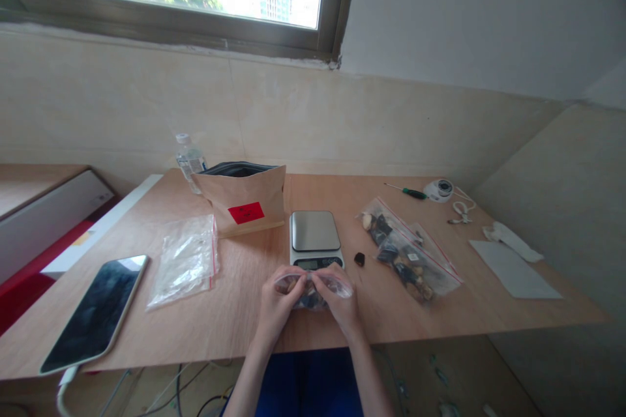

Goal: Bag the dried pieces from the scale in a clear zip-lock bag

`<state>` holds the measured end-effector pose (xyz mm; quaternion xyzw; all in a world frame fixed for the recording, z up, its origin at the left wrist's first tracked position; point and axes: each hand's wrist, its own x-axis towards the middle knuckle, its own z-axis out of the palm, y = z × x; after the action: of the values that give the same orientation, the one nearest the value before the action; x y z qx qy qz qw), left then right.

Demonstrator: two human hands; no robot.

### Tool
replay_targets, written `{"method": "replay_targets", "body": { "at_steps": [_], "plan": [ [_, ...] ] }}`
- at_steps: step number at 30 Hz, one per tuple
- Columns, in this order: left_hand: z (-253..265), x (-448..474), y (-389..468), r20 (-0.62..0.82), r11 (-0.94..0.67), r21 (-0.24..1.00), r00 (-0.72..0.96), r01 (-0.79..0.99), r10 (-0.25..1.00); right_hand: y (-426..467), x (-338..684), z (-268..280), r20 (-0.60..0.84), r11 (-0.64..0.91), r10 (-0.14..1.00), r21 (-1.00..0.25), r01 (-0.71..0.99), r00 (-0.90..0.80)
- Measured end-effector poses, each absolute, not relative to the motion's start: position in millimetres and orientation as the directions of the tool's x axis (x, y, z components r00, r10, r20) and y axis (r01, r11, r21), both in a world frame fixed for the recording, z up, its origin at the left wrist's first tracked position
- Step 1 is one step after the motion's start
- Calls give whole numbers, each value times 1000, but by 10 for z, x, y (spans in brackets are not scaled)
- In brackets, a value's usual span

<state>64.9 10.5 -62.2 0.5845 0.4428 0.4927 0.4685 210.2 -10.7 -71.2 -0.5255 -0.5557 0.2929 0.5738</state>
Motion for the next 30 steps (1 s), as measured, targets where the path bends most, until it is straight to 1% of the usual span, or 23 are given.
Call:
{"method": "replay_targets", "body": {
  "at_steps": [4, 10, 17, 21, 25, 28, 30],
  "plan": [
    [-629, 644, 107, 155, -163, 985, 128, 54, 980, -100, 2096, -714, 327, 279, 916, -936, 215, 231],
    [-606, 644, 113, 174, -183, 982, 142, 50, 974, -99, 2106, -718, 312, 277, 926, -944, 180, 211],
    [-619, 670, 108, 203, -212, 975, 126, 62, 971, -99, 2104, -730, 332, 290, 920, -934, 209, 208],
    [-613, 659, 104, 191, -198, 979, 119, 47, 974, -105, 2092, -723, 325, 274, 922, -932, 236, 212],
    [-606, 636, 105, 138, -139, 990, 120, -7, 983, -113, 2079, -731, 275, 234, 919, -957, 170, 281],
    [-578, 626, 99, 6, 7, 990, 88, -142, 996, -118, 2088, -755, 190, 175, 910, -982, 76, 369],
    [-546, 621, 90, -86, 103, 971, 87, -217, 992, -117, 2108, -777, 147, 139, 886, -989, 51, 440]
  ]
}}
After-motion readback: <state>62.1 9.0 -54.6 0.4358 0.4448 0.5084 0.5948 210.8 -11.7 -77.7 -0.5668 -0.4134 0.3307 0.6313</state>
